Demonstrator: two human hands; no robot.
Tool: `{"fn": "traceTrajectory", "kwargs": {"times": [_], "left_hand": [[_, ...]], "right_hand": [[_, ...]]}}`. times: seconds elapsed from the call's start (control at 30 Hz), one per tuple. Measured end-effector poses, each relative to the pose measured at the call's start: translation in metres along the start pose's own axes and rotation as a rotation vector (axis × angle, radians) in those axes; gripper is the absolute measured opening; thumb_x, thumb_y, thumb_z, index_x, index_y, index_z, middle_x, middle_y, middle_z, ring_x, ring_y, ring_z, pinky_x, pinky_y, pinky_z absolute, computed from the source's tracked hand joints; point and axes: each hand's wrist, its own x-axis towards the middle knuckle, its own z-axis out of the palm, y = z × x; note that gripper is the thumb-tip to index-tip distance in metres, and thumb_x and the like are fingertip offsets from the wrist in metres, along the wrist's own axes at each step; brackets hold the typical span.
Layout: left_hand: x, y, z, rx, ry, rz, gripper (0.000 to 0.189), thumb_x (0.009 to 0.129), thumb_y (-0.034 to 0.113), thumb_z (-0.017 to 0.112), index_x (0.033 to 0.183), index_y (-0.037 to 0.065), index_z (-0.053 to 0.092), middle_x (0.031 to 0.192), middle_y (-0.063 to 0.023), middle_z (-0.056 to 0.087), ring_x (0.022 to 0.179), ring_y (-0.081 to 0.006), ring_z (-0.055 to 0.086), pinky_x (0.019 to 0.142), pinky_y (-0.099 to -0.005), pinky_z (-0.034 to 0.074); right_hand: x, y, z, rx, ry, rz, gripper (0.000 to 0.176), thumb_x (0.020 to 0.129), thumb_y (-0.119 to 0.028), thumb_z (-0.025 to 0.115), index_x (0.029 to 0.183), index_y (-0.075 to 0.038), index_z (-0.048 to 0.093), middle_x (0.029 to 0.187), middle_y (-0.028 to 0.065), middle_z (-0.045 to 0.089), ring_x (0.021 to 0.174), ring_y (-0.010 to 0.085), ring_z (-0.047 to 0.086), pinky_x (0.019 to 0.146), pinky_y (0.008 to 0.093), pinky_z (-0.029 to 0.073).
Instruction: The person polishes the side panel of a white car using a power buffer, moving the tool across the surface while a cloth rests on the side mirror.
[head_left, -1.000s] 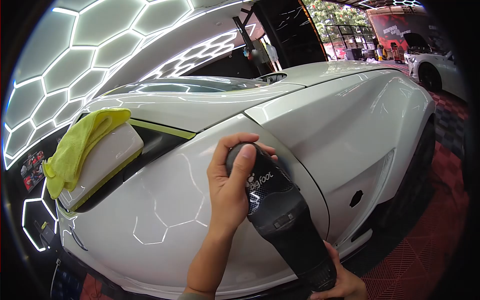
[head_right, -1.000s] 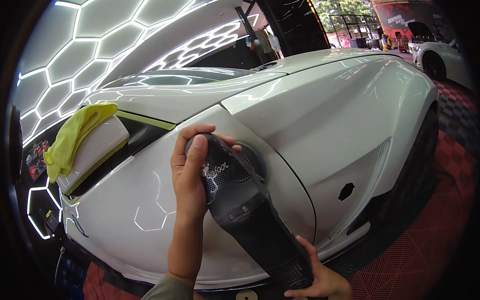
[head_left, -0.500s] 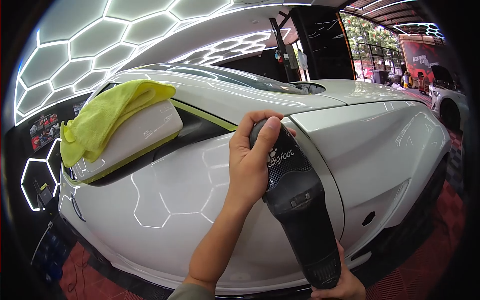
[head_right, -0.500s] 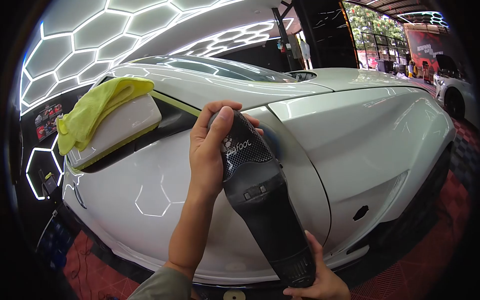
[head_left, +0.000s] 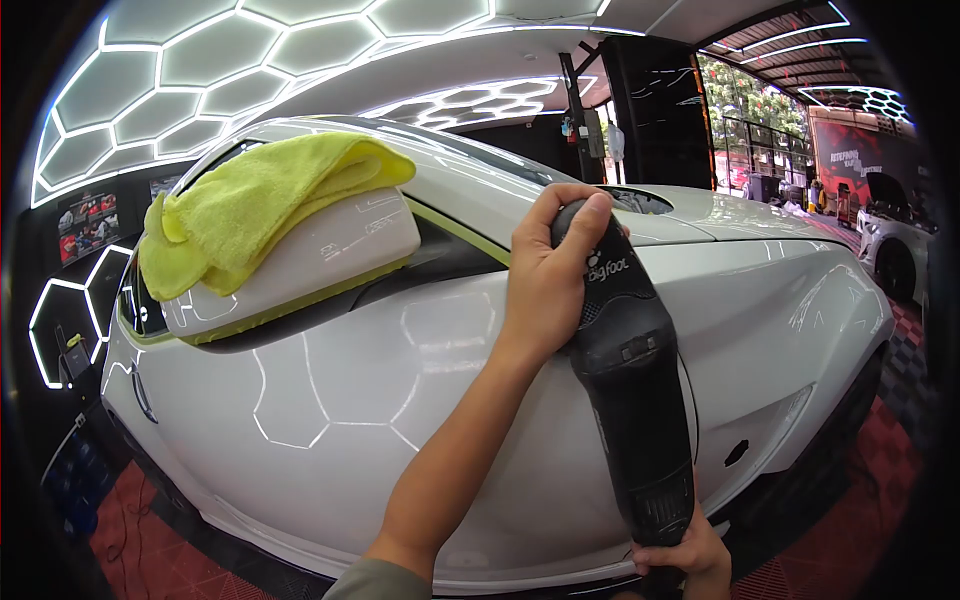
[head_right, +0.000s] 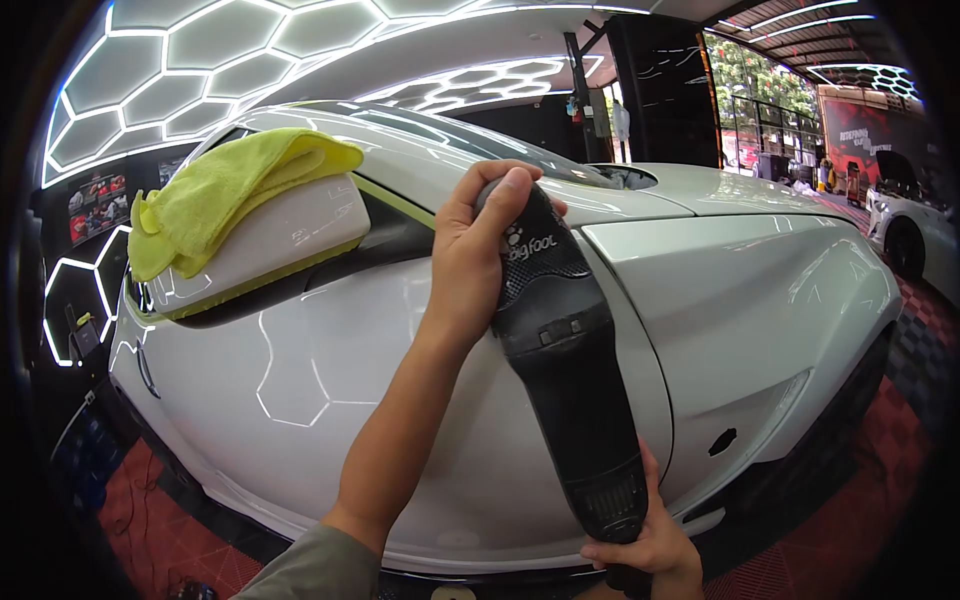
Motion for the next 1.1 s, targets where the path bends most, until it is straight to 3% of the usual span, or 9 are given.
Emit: {"fn": "traceTrajectory", "kwargs": {"times": [0.17,0.23,0.27,0.5,0.57,0.6,0.8,0.93,1.1], "left_hand": [[-0.006,-0.016,0.002,0.028,-0.034,0.015,0.023,0.096,0.024,0.060,0.105,0.002,0.058,0.084,-0.0077,0.066,0.075,-0.0091,0.063,0.067,-0.0226,0.051],[-0.016,-0.012,0.001,0.088,-0.026,0.013,0.022,0.096,0.023,0.060,0.104,0.003,0.058,0.084,-0.0059,0.066,0.076,-0.0073,0.062,0.068,-0.0220,0.050],[-0.020,-0.014,-0.002,0.086,-0.013,0.032,0.022,0.096,0.024,0.060,0.104,0.003,0.059,0.084,-0.0046,0.066,0.075,-0.0063,0.061,0.068,-0.0217,0.050],[-0.084,0.029,-0.051,0.048,0.159,0.044,0.025,0.096,0.026,0.060,0.107,0.004,0.058,0.088,-0.0075,0.067,0.080,-0.0096,0.063,0.072,-0.0254,0.052],[-0.102,0.042,-0.073,0.067,0.183,0.049,0.025,0.097,0.025,0.058,0.110,0.004,0.056,0.091,-0.0101,0.067,0.082,-0.0130,0.065,0.074,-0.0279,0.053],[-0.110,0.048,-0.082,0.046,0.223,0.047,0.024,0.097,0.024,0.057,0.110,0.003,0.056,0.092,-0.0112,0.066,0.083,-0.0143,0.065,0.075,-0.0287,0.054],[-0.141,0.090,-0.137,-0.006,0.414,0.101,0.026,0.099,0.022,0.051,0.112,0.000,0.051,0.092,-0.0203,0.065,0.085,-0.0264,0.067,0.074,-0.0352,0.057],[-0.150,0.106,-0.169,-0.020,0.476,0.183,0.027,0.098,0.025,0.052,0.110,0.001,0.050,0.091,-0.0212,0.064,0.083,-0.0286,0.067,0.072,-0.0361,0.057],[-0.151,0.115,-0.190,-0.037,0.534,0.220,0.026,0.100,0.026,0.046,0.109,0.002,0.049,0.091,-0.0218,0.064,0.081,-0.0303,0.067,0.071,-0.0369,0.058]], "right_hand": [[-0.023,0.007,-0.008,0.004,0.055,0.100,0.125,0.067,0.020,0.070,0.151,-0.025,-0.012,0.120,0.0213,0.051,0.066,0.0205,0.065,0.054,0.0339,0.057],[-0.032,0.000,-0.005,-0.098,0.091,0.293,0.107,0.069,0.009,0.073,0.148,0.000,0.002,0.117,0.0285,0.053,0.085,0.0315,0.067,0.075,0.0450,0.056],[-0.050,0.022,-0.010,-0.242,0.302,0.343,0.053,0.064,-0.008,0.084,0.111,-0.002,0.059,0.094,0.0140,0.063,0.069,0.0242,0.063,0.065,0.0400,0.052],[-0.053,0.045,0.013,-0.382,0.168,0.230,0.069,0.068,0.001,0.081,0.128,-0.001,0.048,0.085,0.0113,0.062,0.070,0.0228,0.062,0.058,0.0372,0.051],[-0.041,0.040,0.034,-0.383,0.072,0.141,0.090,0.068,-0.003,0.083,0.142,-0.003,0.031,0.081,0.0115,0.061,0.067,0.0218,0.061,0.057,0.0364,0.050],[-0.034,0.037,0.035,-0.467,-0.038,0.257,0.112,0.066,-0.009,0.087,0.150,-0.008,0.013,0.104,0.0153,0.062,0.090,0.0273,0.063,0.070,0.0399,0.053],[0.022,0.002,0.104,-0.806,-0.331,0.045,0.122,0.063,-0.006,0.085,0.154,-0.012,0.004,0.152,0.0161,0.027,0.134,0.0297,0.035,0.097,0.0415,0.045],[0.054,0.006,0.123,-0.759,-0.455,0.048,0.118,0.073,-0.001,0.080,0.151,-0.008,-0.009,0.140,0.0237,0.039,0.125,0.0319,0.049,0.106,0.0431,0.038],[0.069,-0.033,0.161,-0.583,-0.259,0.560,0.119,0.064,-0.012,0.083,0.154,-0.007,0.005,0.152,0.0175,0.027,0.137,0.0301,0.031,0.110,0.0400,0.031]]}}
